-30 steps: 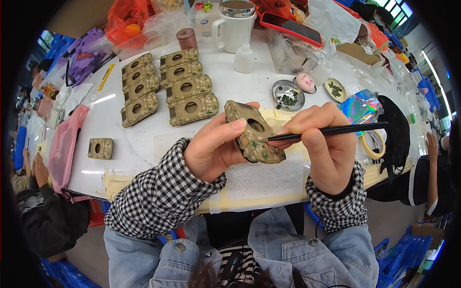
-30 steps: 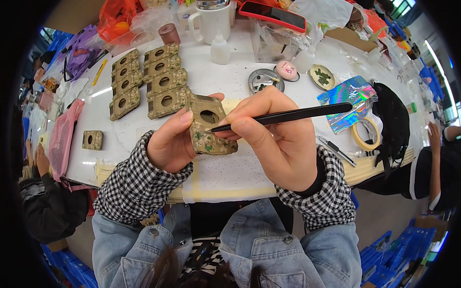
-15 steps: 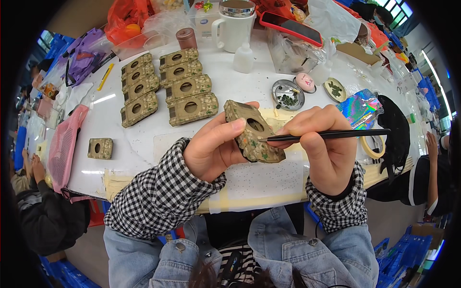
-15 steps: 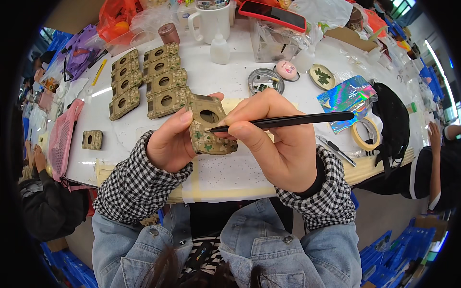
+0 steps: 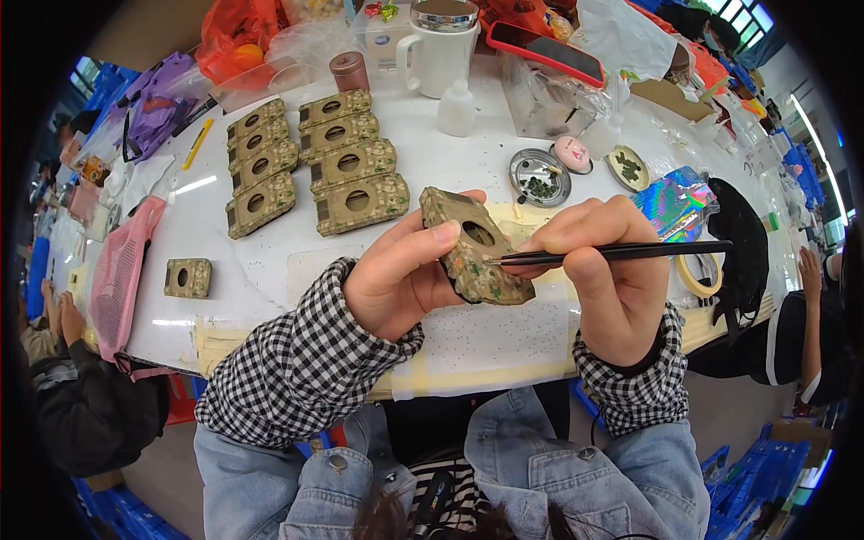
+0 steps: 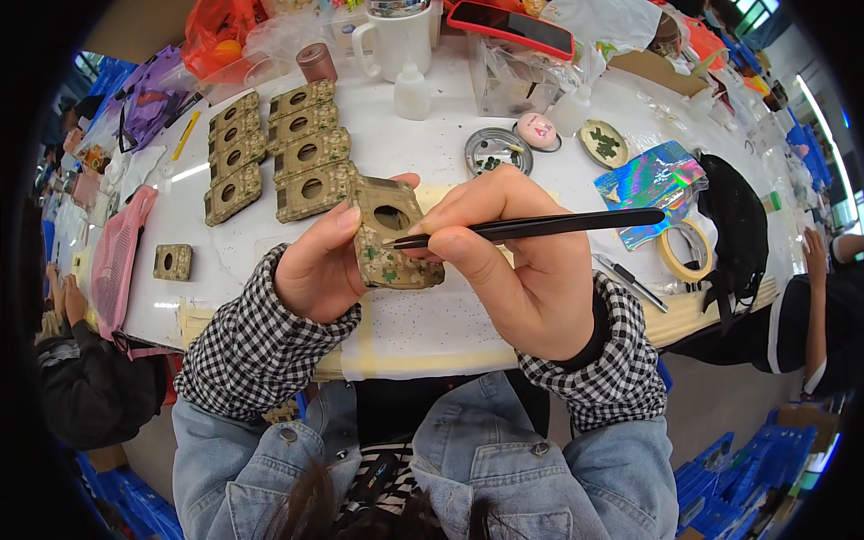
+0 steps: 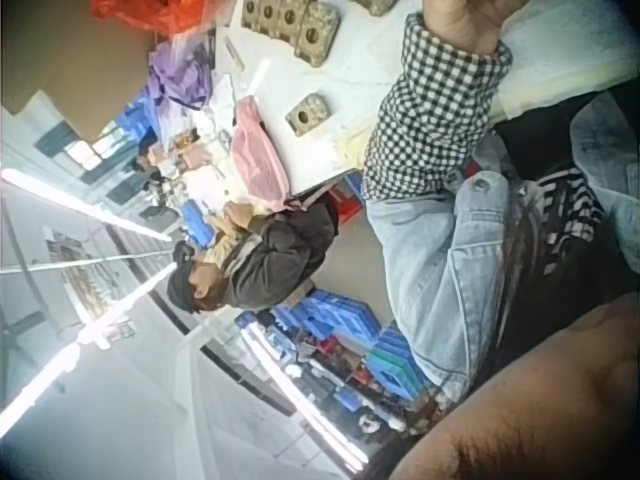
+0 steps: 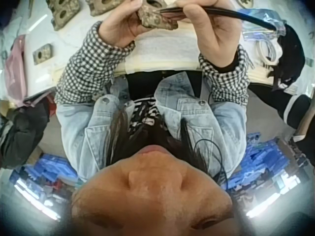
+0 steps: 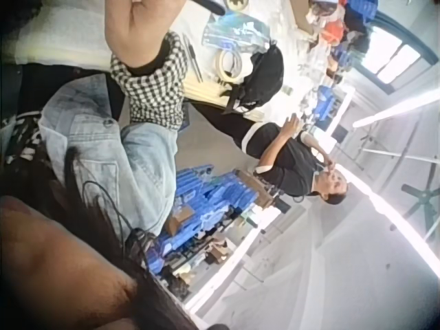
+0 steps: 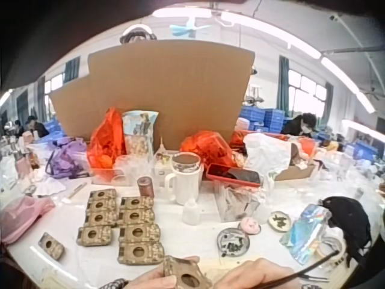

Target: Painting small details on a camouflage toy part using a brush and tweezers.

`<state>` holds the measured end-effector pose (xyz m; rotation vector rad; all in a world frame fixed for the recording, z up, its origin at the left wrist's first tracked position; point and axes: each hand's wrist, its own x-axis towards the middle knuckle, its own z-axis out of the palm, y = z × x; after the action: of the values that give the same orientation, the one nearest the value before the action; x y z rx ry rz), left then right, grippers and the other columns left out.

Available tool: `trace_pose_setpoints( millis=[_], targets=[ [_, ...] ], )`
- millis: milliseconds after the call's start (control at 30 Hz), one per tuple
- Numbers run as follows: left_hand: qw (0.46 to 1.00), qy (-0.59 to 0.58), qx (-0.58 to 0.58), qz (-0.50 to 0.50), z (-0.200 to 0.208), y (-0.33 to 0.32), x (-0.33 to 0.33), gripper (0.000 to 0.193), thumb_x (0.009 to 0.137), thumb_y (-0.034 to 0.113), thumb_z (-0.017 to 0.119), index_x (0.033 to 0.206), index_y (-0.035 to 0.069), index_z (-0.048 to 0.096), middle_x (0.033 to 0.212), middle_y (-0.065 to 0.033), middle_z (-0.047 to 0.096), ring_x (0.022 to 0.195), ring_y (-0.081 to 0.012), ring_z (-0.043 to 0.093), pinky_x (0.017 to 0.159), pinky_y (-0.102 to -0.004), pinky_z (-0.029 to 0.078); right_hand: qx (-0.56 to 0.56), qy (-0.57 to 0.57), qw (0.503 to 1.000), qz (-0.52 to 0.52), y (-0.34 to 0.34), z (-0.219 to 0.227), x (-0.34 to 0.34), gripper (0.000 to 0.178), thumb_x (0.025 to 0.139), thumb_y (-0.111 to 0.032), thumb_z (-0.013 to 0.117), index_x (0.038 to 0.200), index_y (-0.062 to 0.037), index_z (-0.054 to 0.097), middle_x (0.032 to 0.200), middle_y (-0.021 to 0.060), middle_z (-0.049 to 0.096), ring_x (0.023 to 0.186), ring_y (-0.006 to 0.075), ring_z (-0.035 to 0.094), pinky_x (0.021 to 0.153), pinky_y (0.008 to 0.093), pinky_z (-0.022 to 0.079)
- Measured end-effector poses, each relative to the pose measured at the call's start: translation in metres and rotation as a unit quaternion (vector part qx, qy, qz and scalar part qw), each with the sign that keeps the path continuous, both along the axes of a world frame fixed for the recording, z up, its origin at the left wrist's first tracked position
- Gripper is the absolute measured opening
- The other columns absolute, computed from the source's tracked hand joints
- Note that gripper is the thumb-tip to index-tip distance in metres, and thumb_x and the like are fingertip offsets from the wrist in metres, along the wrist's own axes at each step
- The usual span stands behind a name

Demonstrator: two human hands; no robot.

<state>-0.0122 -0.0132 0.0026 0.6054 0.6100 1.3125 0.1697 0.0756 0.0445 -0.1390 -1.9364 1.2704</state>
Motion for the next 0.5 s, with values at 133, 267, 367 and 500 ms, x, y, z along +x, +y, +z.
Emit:
trace_pose_setpoints(
  millis=[133,267,367,500],
  targets=[
    [1.0,0.002,0.0,0.003,0.0,-0.0009,-0.0003,0.062,0.092,0.032,0.046,0.141,0.001,0.023,0.131,-0.0164,0.046,0.119,-0.0256,0.05,0.101,-0.0425,0.041,-0.037,0.011,0.999,0.009,-0.0019,-0.001,-0.0013,0.01,0.092,-0.007,0.055,0.091,0.0036,0.055,0.089,0.0103,0.059,0.081,0.014,0.057,0.074,0.0264,0.046],
    [1.0,-0.011,0.004,0.008,-0.0028,-0.0004,-0.0005,0.06,0.093,0.03,0.044,0.141,0.001,0.023,0.13,-0.0164,0.047,0.119,-0.0255,0.05,0.102,-0.0418,0.04,-0.012,0.018,1.0,-0.02,-0.003,-0.0031,0.0011,0.009,0.089,-0.005,0.058,0.092,0.0036,0.056,0.091,0.0121,0.062,0.083,0.018,0.06,0.076,0.0276,0.047],
    [0.999,-0.013,0.013,0.028,-0.0075,0.0007,-0.0012,0.058,0.093,0.028,0.044,0.141,0.001,0.024,0.129,-0.0162,0.049,0.119,-0.0254,0.05,0.102,-0.0412,0.04,0.121,0.014,0.991,-0.048,-0.0016,-0.0032,0.0033,0.015,0.084,-0.005,0.065,0.094,0.0026,0.058,0.092,0.0135,0.064,0.085,0.0229,0.063,0.075,0.0292,0.049],
    [0.998,-0.011,0.004,0.064,-0.0088,0.0005,-0.0009,0.055,0.094,0.025,0.043,0.14,0.002,0.025,0.127,-0.0155,0.05,0.118,-0.0244,0.051,0.101,-0.0399,0.042,0.231,-0.002,0.971,-0.062,-0.004,-0.0001,0.0028,0.026,0.076,-0.006,0.073,0.096,0.0006,0.059,0.091,0.0144,0.065,0.086,0.0275,0.066,0.07,0.032,0.053]
  ],
)
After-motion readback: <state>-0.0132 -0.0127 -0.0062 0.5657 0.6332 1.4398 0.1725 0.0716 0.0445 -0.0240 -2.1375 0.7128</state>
